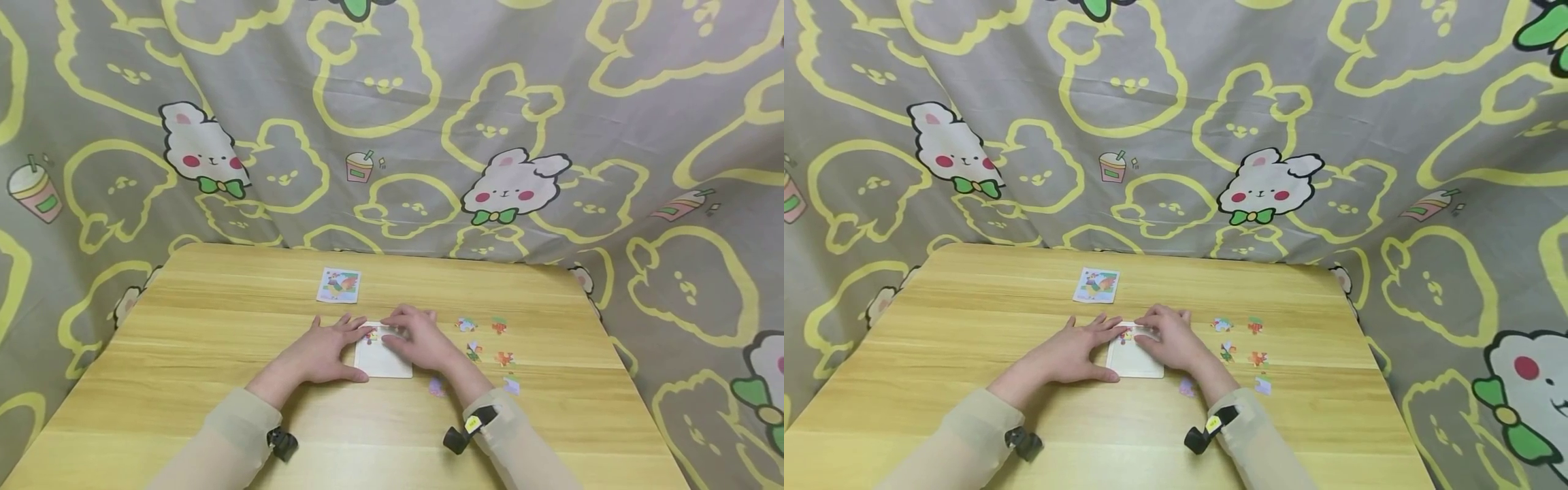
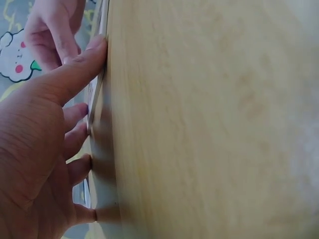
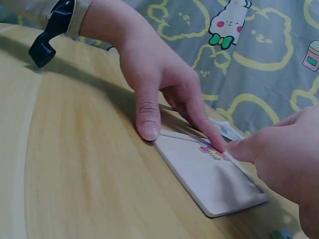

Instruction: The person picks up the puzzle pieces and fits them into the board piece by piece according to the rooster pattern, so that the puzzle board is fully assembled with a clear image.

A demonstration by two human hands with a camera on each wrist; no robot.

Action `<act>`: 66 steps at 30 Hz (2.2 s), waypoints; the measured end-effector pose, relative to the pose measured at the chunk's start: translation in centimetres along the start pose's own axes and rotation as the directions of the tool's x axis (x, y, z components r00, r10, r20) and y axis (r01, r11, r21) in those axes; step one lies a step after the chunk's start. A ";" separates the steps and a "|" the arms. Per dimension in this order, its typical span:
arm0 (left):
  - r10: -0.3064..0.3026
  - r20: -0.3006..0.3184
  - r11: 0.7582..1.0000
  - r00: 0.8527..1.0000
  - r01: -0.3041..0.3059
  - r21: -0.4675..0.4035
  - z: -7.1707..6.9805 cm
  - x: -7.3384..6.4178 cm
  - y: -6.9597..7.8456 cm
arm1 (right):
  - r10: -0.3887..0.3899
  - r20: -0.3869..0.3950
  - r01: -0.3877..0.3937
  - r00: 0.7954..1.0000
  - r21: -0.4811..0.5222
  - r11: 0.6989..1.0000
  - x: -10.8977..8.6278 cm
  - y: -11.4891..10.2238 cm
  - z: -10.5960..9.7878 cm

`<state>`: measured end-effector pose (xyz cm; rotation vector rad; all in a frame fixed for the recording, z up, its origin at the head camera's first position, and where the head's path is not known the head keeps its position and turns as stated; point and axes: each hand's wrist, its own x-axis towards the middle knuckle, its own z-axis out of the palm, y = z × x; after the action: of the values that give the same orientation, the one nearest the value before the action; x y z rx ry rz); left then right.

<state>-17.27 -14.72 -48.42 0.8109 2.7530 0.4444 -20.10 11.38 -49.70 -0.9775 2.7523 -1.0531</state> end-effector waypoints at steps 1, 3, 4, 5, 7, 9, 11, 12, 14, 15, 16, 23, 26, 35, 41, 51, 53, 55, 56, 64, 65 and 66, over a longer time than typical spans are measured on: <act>-0.003 0.003 1.000 1.000 0.003 -0.004 0.0 0.0 0.0 | -0.006 0.004 0.005 1.000 0.004 1.000 -0.1 0.0 -0.2; -0.008 0.005 1.000 1.000 0.008 -0.014 -0.1 0.0 0.1 | -0.011 0.017 0.010 1.000 0.020 1.000 -0.4 0.0 -0.6; -0.010 0.006 1.000 1.000 0.010 -0.019 -0.1 0.0 0.1 | -0.012 0.025 0.011 1.000 0.026 1.000 -0.5 0.0 -0.8; -0.012 0.007 1.000 1.000 0.012 -0.022 -0.1 0.0 0.1 | -0.014 0.029 0.013 0.999 0.030 0.999 -0.6 0.0 -1.0; -0.015 0.006 0.999 1.000 0.015 -0.029 -0.1 0.1 0.2 | -0.016 0.037 0.014 0.999 0.046 0.999 -0.9 0.0 -1.4; -0.016 0.006 0.999 1.000 0.016 -0.032 -0.1 0.1 0.2 | -0.018 0.039 0.015 0.999 0.065 0.998 -1.3 0.0 -1.9; -0.016 0.007 0.999 1.000 0.016 -0.035 -0.1 0.1 0.2 | -0.020 0.035 0.017 0.999 0.083 0.996 -1.7 0.0 -2.3; -0.016 0.007 0.999 1.000 0.016 -0.038 -0.1 0.1 0.2 | -0.015 0.037 0.011 0.999 0.096 0.995 -1.9 0.0 -2.6; -0.016 0.009 0.999 1.000 0.016 -0.042 -0.1 0.1 0.2 | -0.006 0.033 0.002 0.999 0.110 0.994 -2.3 0.1 -3.2; -0.015 0.009 0.999 1.000 0.015 -0.045 -0.1 0.1 0.2 | 0.000 0.032 -0.003 0.999 0.114 0.993 -2.5 0.2 -3.5; -0.014 0.007 0.999 1.000 0.014 -0.048 -0.1 0.1 0.2 | 0.006 0.030 -0.009 1.000 0.119 0.993 -2.7 0.3 -3.7; -0.007 0.002 0.998 1.000 0.007 -0.058 -0.2 0.1 0.3 | 0.056 0.010 -0.057 0.998 0.145 0.988 -3.9 1.1 -5.6; -0.002 0.000 0.998 1.000 0.002 -0.056 -0.2 0.1 0.3 | 0.067 0.006 -0.068 0.998 0.159 0.985 -4.5 1.7 -6.3; -0.005 0.003 0.998 1.000 0.005 -0.059 -0.2 0.1 0.4 | 0.056 -0.050 -0.047 0.997 0.165 0.985 -6.7 4.2 -8.0; -0.007 0.001 0.998 1.000 0.007 -0.056 -0.2 0.0 0.3 | 0.043 -0.090 -0.029 0.995 0.144 0.989 -7.1 5.6 -8.7; -0.007 0.003 0.999 1.000 0.007 -0.054 -0.1 0.1 0.4 | 0.119 -0.088 -0.104 0.989 0.161 0.981 -7.7 8.0 -9.1; -0.005 0.001 0.998 1.000 0.005 -0.061 -0.1 0.0 0.3 | 0.132 -0.078 -0.120 0.988 0.140 0.983 -7.6 8.5 -9.0; -0.003 -0.001 0.998 1.000 0.003 -0.060 -0.1 0.0 0.3 | 0.144 -0.075 -0.136 0.987 0.109 0.985 -7.7 8.9 -8.9; -0.001 -0.003 0.998 1.000 0.001 -0.057 -0.1 0.0 0.3 | 0.154 -0.077 -0.146 0.985 0.091 0.985 -7.8 9.2 -8.9; -0.007 -0.003 0.998 1.000 0.007 -0.059 0.0 0.1 0.2 | 0.208 -0.083 -0.207 0.975 0.021 0.978 -8.1 10.1 -8.9; -0.006 -0.002 0.998 1.000 0.006 -0.061 0.1 0.1 0.2 | 0.214 -0.082 -0.213 0.973 0.023 0.977 -8.2 10.1 -9.0; -0.004 -0.002 0.998 1.000 0.004 -0.062 0.1 0.1 0.2 | 0.222 -0.080 -0.220 0.972 0.027 0.975 -8.3 10.1 -9.0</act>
<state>-17.24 -14.48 -48.48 0.7896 2.7279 0.5271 -21.22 27.20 -50.48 -0.6188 2.8279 -1.1012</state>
